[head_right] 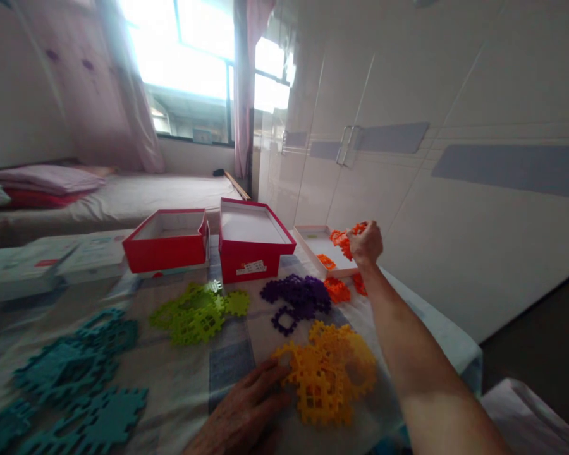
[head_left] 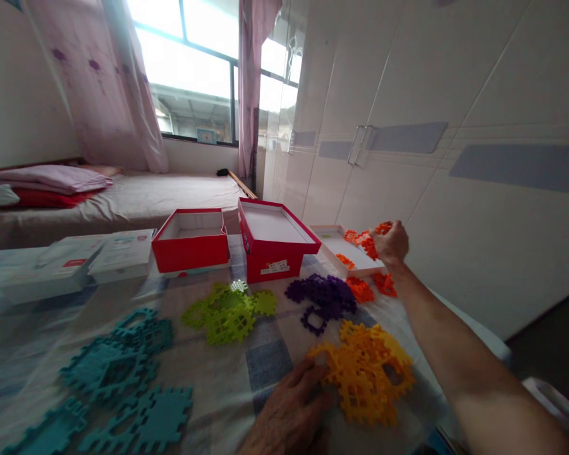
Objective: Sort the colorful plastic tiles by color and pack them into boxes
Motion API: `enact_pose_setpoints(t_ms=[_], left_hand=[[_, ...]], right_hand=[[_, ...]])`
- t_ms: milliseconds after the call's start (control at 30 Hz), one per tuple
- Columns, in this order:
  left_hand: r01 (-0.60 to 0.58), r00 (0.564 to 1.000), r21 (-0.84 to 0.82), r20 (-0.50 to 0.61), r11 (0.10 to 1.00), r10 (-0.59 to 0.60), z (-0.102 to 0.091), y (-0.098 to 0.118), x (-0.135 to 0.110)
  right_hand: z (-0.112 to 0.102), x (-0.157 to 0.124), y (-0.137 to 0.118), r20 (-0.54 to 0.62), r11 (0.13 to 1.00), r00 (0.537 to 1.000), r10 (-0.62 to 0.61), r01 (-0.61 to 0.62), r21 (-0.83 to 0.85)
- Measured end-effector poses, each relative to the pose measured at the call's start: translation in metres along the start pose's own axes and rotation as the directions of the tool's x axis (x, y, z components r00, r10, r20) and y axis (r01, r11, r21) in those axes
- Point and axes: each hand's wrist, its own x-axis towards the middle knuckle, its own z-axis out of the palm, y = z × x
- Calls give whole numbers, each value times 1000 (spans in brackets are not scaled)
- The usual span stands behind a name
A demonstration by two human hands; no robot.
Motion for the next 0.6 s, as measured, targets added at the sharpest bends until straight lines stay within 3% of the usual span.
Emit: enact_pose_setpoints(t_ms=[100,200,333,500,600], left_hand=[[5,1000,4,8,1000,-5,1,-2,0],[-1,1000,-2,2,1000,1,1,-1,0],[12,1000,-23,-15,1000,-13,-1,4,-1],[61,998,-34,-31,998,-62,-2,9,-3],[76,997,-16,-13,997,-77,-4,9,-3]], right_hand=[[20,0,-13,149,993,982,119,-119,-4],[21,-15,-6,226,989,963,149,-140,-55],[1,-48,24,323,994,943,78,-47,-101],[-15,-93,48,558,955,828,47,127,-269],[-12,-107,51,603,943,797,29,179,-281]])
